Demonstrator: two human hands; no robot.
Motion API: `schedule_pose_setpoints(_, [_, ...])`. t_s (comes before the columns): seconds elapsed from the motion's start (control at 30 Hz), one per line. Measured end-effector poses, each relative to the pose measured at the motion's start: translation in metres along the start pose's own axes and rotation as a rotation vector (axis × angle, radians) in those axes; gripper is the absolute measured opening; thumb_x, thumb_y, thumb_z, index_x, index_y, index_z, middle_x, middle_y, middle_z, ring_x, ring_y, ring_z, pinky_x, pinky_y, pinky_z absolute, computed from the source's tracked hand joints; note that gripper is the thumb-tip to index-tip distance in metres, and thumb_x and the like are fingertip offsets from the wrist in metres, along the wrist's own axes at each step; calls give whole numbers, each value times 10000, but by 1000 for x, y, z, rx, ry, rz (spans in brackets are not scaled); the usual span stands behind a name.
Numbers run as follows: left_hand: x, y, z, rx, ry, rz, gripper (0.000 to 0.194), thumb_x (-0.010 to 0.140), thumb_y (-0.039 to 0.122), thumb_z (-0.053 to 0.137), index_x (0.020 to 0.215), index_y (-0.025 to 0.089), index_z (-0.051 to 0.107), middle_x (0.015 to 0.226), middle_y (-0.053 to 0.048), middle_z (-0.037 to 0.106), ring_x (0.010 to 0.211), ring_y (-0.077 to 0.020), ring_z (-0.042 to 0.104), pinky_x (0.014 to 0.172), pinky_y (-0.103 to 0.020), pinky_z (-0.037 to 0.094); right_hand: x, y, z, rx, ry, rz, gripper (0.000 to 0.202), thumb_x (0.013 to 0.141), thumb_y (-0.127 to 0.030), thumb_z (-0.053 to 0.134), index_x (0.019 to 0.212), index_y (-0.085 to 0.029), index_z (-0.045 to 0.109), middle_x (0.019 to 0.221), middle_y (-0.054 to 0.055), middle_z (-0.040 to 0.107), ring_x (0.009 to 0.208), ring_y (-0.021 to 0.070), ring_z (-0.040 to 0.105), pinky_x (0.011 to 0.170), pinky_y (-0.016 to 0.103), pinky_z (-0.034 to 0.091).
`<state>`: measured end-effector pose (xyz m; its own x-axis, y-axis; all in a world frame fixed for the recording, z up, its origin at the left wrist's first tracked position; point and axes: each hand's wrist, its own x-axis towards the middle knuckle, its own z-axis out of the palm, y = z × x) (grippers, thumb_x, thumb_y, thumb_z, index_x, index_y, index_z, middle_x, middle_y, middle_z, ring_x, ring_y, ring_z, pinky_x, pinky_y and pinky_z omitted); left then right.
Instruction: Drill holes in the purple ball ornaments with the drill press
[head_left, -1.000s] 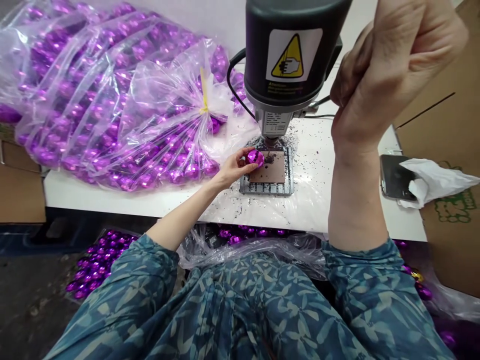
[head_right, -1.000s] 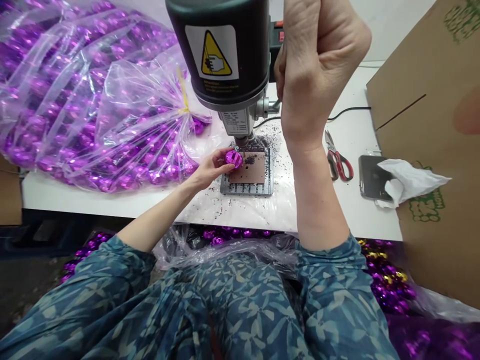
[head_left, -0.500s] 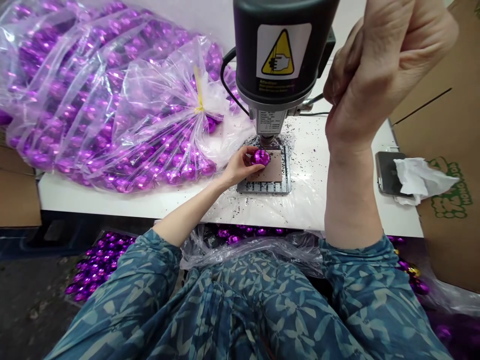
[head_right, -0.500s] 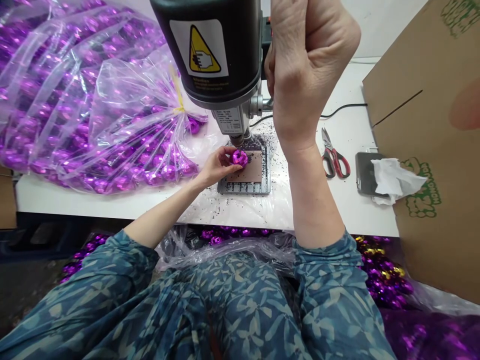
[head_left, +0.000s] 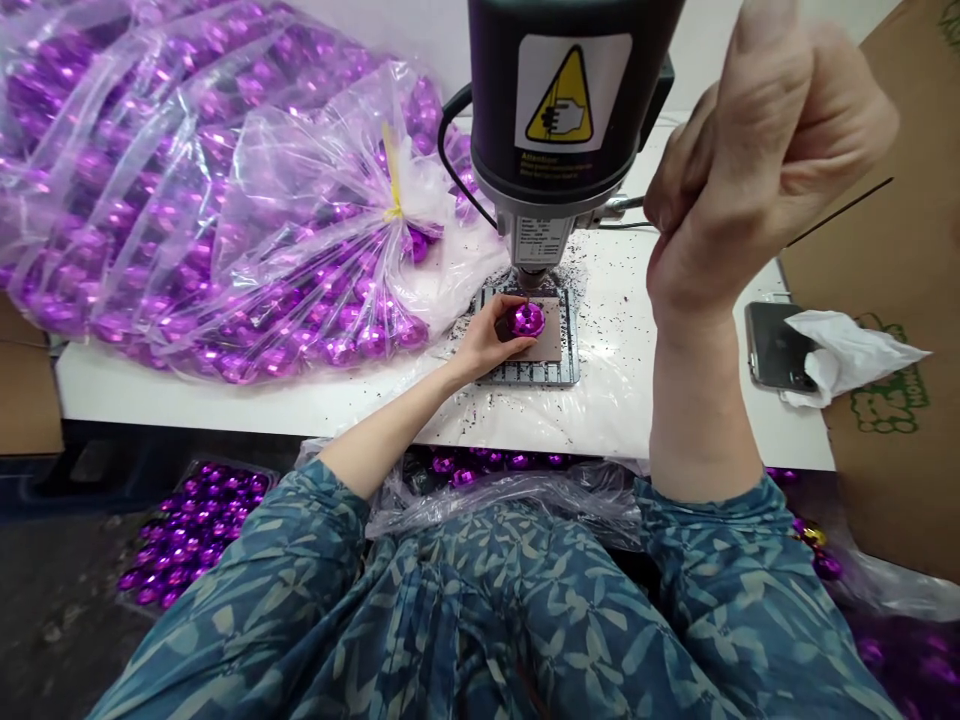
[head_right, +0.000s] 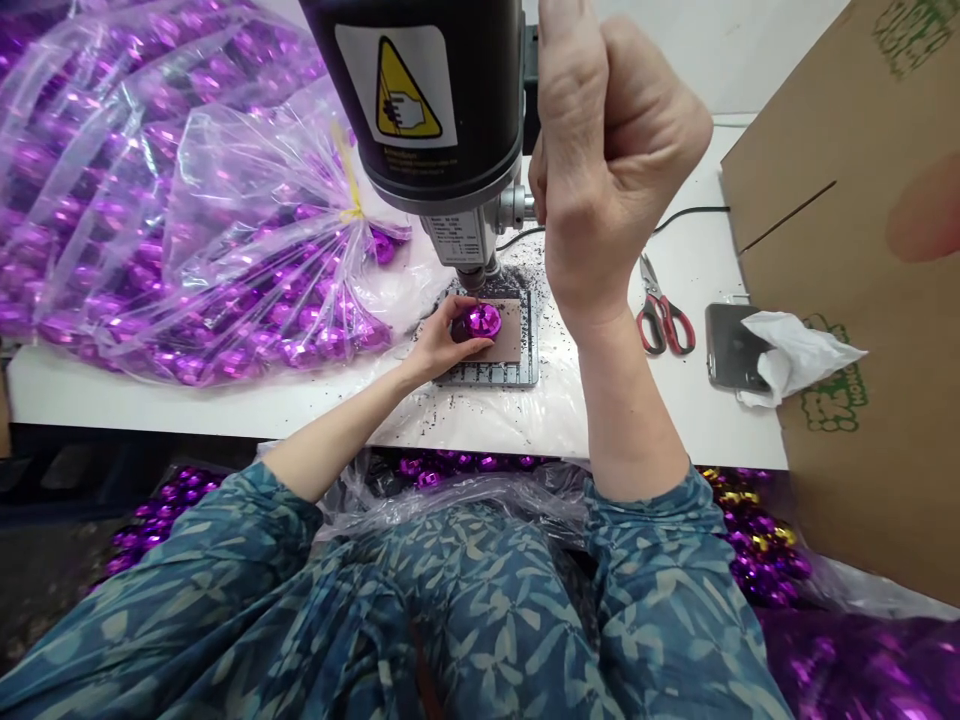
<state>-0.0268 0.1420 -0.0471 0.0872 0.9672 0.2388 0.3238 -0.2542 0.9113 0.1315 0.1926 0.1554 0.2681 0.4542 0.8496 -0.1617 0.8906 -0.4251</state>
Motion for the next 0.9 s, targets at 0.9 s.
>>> schedule_pose_setpoints(0.9, [-2,-3,0,-41,-4,18,576,838,380,904,1286,223,578,1350,-146,732,1307,-317,712,1158,-530,571,-80,35,-43,-122,140,-139,849,925,-604,660,476,-172,83,370,-36,98,347,63,150,420,320,172])
